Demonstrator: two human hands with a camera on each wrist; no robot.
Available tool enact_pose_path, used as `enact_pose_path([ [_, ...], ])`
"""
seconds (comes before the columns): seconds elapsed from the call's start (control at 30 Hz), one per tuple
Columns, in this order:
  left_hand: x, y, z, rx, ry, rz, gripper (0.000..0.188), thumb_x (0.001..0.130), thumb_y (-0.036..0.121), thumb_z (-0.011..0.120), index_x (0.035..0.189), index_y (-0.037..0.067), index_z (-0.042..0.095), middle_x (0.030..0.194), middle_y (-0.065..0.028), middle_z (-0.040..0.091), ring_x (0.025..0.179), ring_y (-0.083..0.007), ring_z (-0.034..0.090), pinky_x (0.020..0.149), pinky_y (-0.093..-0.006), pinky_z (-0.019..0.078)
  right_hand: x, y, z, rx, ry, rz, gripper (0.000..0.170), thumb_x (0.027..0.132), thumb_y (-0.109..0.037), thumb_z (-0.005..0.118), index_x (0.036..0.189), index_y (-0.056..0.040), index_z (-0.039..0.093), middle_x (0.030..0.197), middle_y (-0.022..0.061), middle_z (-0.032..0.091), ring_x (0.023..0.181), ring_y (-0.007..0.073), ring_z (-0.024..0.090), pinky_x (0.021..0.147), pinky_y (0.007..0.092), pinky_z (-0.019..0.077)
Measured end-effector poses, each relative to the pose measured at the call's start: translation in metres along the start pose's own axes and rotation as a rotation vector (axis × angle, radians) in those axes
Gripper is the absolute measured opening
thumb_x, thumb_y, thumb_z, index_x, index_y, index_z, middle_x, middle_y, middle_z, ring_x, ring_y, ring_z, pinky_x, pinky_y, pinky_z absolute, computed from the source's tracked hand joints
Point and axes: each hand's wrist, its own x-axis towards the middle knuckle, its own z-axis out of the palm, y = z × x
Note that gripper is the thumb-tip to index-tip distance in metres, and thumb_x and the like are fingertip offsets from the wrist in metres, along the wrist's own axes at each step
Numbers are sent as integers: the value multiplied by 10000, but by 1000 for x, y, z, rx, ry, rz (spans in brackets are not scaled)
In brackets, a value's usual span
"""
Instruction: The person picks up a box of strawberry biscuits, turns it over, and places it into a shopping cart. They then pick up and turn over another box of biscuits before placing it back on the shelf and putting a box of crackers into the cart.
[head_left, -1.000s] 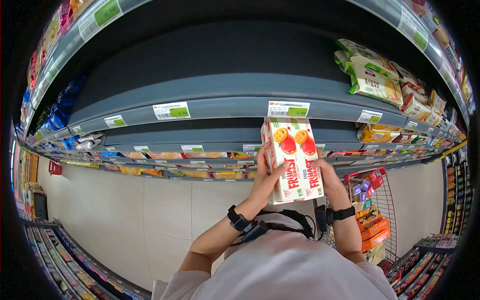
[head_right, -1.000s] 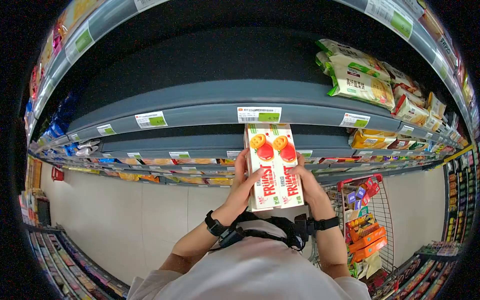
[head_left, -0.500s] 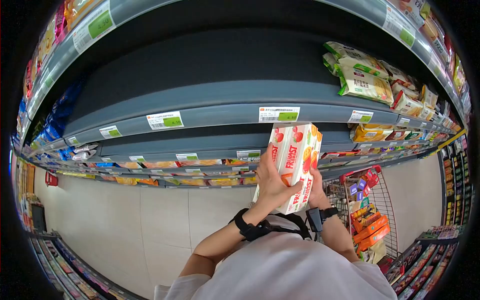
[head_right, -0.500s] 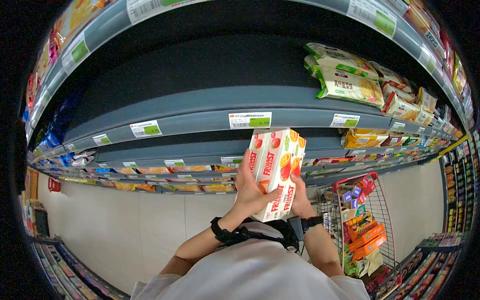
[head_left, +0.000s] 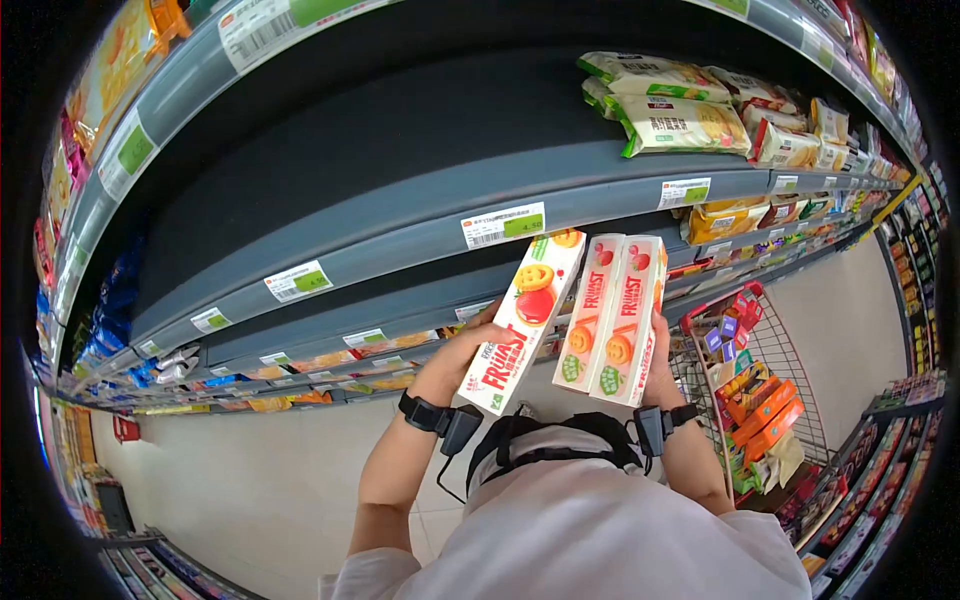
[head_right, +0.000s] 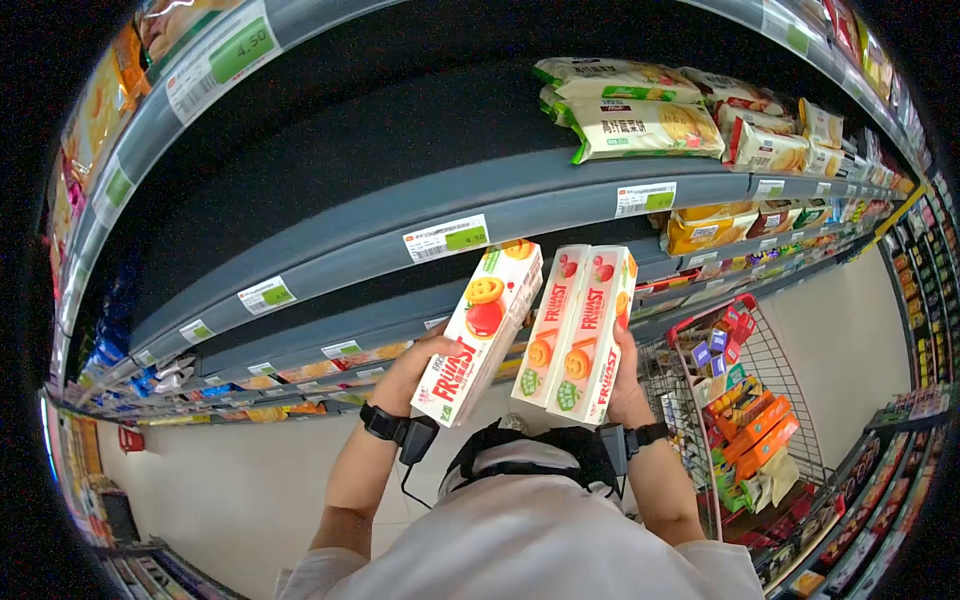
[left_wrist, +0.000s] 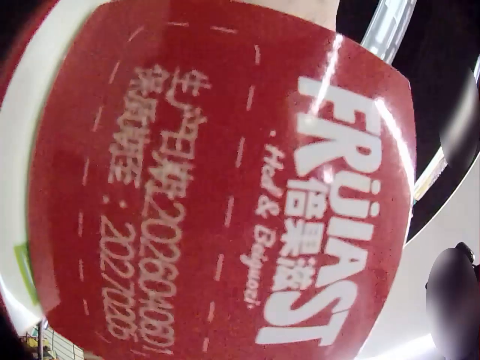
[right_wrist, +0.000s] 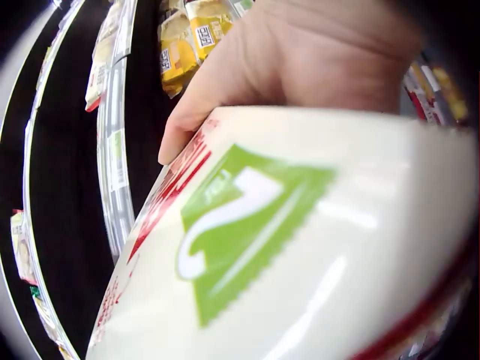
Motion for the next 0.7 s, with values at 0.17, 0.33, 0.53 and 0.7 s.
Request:
enact_pose_path([
  [0.17, 5, 23, -10, 2, -44, -124, 662, 742, 154, 672, 1317, -24, 397, 1114, -162, 624, 884, -177, 675, 748, -287, 567, -6, -6, -5, -44, 11, -76, 653, 829, -517, 510, 1287, -54, 477, 1244, 163, 565, 1087, 312, 579, 940, 436, 477],
  [0.33, 12, 36, -12, 0, -52, -115, 628, 740, 167, 682, 1276, -36, 425, 1123, -170, 619, 901, -181, 673, 742, -296, 571, -11, -5, -9, -76, 52, -109, 672, 840, -553, 482, 1297, -61, 471, 1254, 154, 559, 1095, 303, 575, 933, 420, 481],
  [0.53, 33, 63, -21, 294, -189, 17, 767, 692, 50, 687, 1367, -3, 325, 1214, -159, 542, 1021, -196, 617, 861, -322, 531, -15, -8, -11, 27, 17, -158, 617, 842, -481, 518, 1284, -52, 478, 1232, 166, 571, 1074, 301, 589, 919, 425, 493],
  [0.7, 58, 88, -25, 938, 84, -1, 744, 684, 101, 736, 1346, 33, 404, 1236, -115, 530, 1112, -184, 527, 961, -282, 408, -21, -14, -13, 98, 10, -141, 626, 816, -446, 588, 1271, -28, 485, 1203, 179, 584, 1063, 323, 587, 942, 452, 473],
])
